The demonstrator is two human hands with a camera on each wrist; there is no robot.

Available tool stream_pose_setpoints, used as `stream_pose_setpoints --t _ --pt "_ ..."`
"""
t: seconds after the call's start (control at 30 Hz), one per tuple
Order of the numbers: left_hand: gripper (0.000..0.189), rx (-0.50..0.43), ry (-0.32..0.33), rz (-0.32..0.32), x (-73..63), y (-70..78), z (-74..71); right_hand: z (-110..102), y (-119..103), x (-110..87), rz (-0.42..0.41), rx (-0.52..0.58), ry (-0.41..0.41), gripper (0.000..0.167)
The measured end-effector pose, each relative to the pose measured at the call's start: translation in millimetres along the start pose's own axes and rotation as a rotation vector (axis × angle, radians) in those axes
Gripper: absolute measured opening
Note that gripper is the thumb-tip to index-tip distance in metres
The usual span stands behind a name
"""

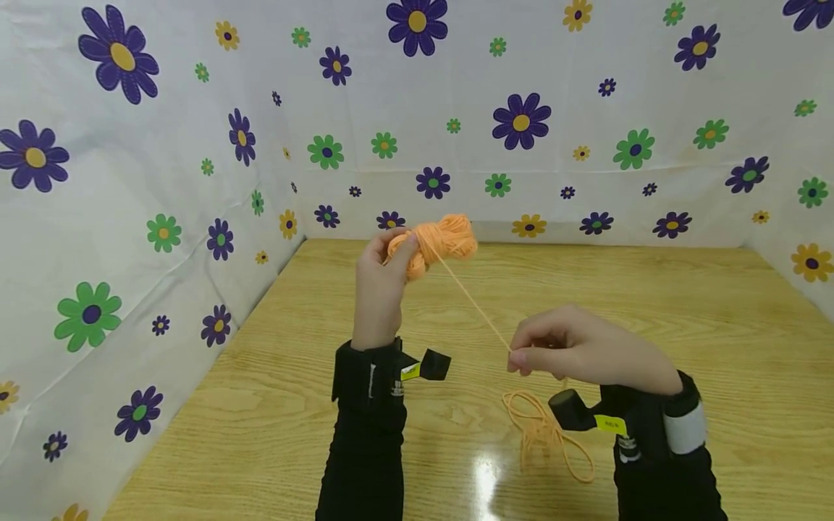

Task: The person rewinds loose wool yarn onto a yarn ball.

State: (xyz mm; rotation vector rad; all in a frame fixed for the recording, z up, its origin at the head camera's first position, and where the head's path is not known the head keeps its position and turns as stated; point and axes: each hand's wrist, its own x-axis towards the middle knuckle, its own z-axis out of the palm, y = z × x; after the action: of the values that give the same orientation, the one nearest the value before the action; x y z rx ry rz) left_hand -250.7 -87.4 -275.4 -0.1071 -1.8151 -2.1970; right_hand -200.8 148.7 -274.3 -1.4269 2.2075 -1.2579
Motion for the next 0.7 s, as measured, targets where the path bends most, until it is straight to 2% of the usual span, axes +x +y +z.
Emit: stream_pose_setpoints --t 0.2,0.37,0.5,0.7 --pt "0.028 -0.130 -0.036 -0.001 -1.2 2.9 0.0 -1.9 9.6 5.3 0.146 -0.046 -0.044 0.017" --pt "0.027 -0.254 -0.102 0.001 -3.1 5.2 0.0 -1.9 16.9 9.0 0.215 -0.069 -0.061 0.019" --pt "0.027 -0.313 -0.172 -0.011 -5.1 7.5 -0.1 -2.3 21.7 11.5 0.265 -0.067 -0.064 0.020" --pt "0.028 -0.368 -0.324 -0.086 -8.9 10.4 -2.3 -3.0 28.2 13.7 0.335 -0.062 -0.048 0.020"
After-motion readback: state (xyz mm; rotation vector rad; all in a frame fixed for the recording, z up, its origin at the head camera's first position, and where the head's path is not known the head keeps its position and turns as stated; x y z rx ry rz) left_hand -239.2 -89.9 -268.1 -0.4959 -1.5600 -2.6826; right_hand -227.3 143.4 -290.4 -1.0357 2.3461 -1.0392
